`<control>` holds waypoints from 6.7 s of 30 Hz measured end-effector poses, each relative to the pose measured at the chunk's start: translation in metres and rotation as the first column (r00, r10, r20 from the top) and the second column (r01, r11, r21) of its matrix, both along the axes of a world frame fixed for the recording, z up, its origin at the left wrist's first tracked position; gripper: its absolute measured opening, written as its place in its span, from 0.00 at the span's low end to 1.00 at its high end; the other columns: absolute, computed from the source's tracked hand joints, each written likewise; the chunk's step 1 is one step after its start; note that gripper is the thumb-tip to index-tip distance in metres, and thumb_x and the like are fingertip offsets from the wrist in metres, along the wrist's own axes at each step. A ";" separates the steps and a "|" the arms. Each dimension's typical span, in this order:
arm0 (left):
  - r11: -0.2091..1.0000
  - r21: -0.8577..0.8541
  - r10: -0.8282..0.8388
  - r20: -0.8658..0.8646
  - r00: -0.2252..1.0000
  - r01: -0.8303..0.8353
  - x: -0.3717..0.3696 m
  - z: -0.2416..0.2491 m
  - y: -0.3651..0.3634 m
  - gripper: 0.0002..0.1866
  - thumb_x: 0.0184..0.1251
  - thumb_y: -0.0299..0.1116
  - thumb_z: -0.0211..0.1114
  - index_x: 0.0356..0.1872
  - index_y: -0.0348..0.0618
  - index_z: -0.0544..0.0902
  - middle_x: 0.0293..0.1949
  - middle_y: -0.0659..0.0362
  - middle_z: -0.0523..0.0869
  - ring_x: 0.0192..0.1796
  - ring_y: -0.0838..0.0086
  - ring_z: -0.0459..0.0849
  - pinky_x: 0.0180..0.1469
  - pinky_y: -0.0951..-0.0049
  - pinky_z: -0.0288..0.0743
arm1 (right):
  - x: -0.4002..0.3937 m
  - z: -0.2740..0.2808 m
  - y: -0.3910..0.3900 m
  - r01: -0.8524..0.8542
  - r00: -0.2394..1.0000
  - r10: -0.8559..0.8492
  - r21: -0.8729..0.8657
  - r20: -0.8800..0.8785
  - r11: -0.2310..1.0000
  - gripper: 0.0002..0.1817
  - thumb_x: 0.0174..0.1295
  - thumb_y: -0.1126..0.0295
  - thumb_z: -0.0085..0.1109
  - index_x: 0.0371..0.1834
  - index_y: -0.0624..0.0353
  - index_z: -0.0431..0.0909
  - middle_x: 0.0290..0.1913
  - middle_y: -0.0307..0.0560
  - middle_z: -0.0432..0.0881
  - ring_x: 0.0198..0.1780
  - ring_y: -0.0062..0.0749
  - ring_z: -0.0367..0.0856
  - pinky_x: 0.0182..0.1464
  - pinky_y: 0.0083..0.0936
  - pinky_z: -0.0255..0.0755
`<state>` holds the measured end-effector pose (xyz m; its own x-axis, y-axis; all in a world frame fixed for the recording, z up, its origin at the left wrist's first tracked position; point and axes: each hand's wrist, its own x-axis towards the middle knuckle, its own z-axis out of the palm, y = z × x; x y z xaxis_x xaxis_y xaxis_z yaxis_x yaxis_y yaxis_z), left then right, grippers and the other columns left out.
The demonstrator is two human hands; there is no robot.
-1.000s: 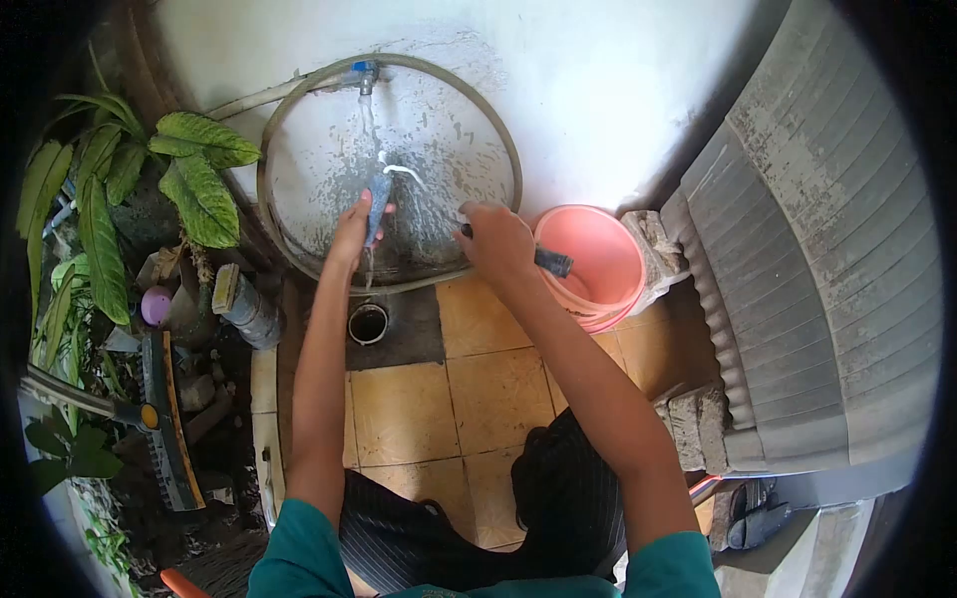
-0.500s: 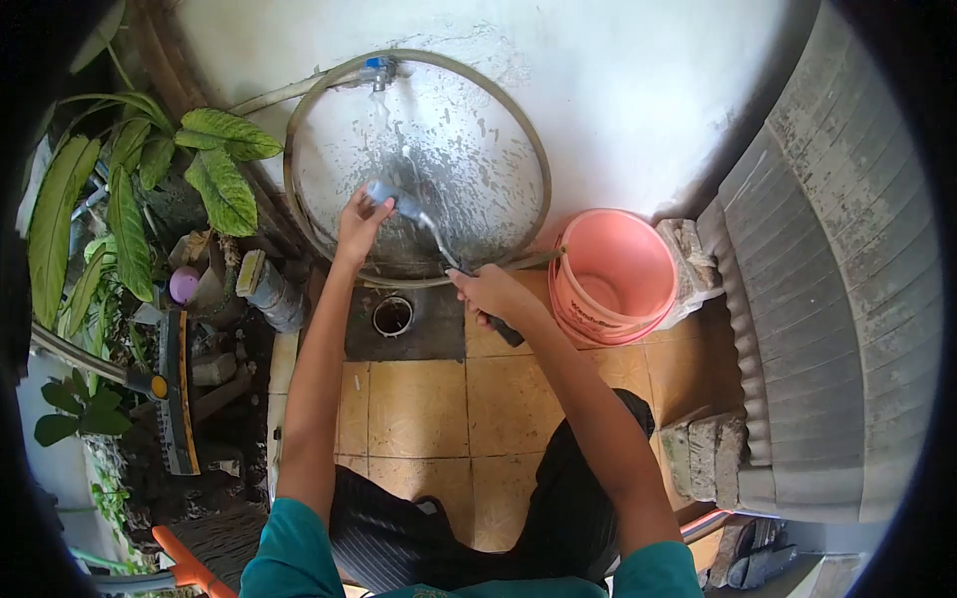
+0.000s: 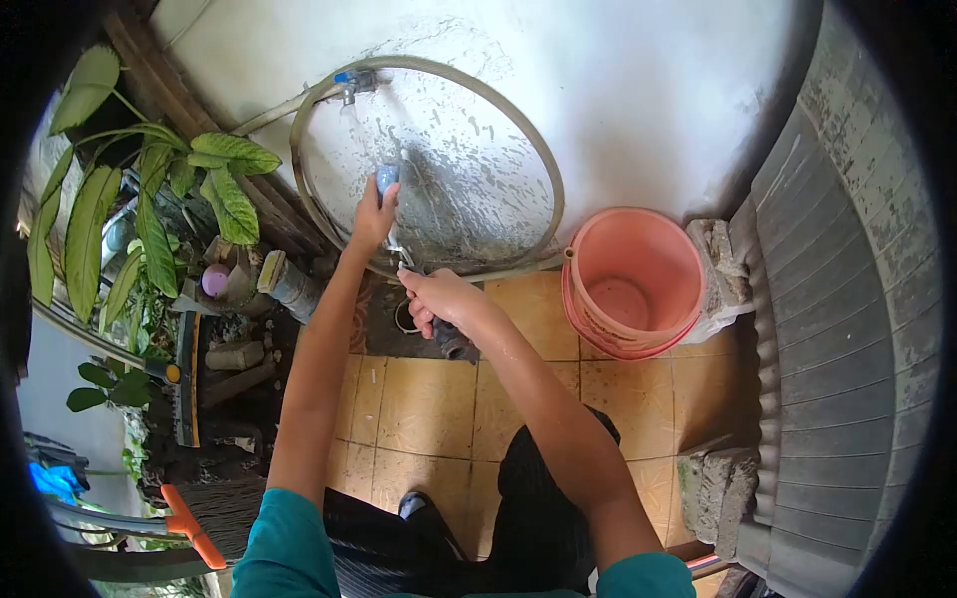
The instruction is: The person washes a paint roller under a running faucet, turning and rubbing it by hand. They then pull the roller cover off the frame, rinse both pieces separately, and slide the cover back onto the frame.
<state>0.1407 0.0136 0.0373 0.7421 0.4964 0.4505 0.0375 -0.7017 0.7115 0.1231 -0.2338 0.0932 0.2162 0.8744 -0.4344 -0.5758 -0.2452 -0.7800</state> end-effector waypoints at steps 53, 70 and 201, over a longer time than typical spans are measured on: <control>0.888 -0.262 -0.350 0.151 0.924 0.379 -0.028 -0.003 -0.003 0.40 0.65 0.17 0.57 0.74 0.41 0.45 0.61 0.53 0.74 0.58 0.71 0.75 0.56 0.72 0.71 | 0.019 -0.012 -0.020 -0.042 0.863 0.097 -0.122 0.496 0.992 0.29 0.67 0.49 0.50 0.19 0.65 0.70 0.13 0.47 0.74 0.12 0.33 0.74 0.17 0.29 0.67; 0.687 -0.686 -0.172 0.167 0.971 0.240 -0.008 0.014 0.002 0.35 0.67 0.70 0.37 0.36 0.43 0.71 0.23 0.61 0.73 0.18 0.74 0.73 0.21 0.75 0.67 | 0.013 -0.011 -0.018 -0.073 0.898 0.079 -0.031 0.432 0.997 0.28 0.66 0.49 0.51 0.27 0.70 0.69 0.17 0.46 0.75 0.13 0.30 0.73 0.16 0.28 0.67; 0.804 -0.552 -0.071 0.283 0.957 0.223 0.031 0.063 -0.012 0.17 0.57 0.42 0.70 0.35 0.38 0.80 0.29 0.59 0.80 0.29 0.73 0.81 0.30 0.71 0.72 | 0.013 0.003 -0.027 0.029 0.845 -0.068 0.081 0.530 0.996 0.17 0.68 0.62 0.47 0.26 0.65 0.64 0.20 0.44 0.71 0.16 0.30 0.76 0.16 0.30 0.72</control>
<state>0.1719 0.0021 0.1004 0.7354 0.6127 0.2895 -0.2545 -0.1463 0.9560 0.1361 -0.2607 0.0964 0.4402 0.8794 -0.1811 -0.0773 -0.1638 -0.9835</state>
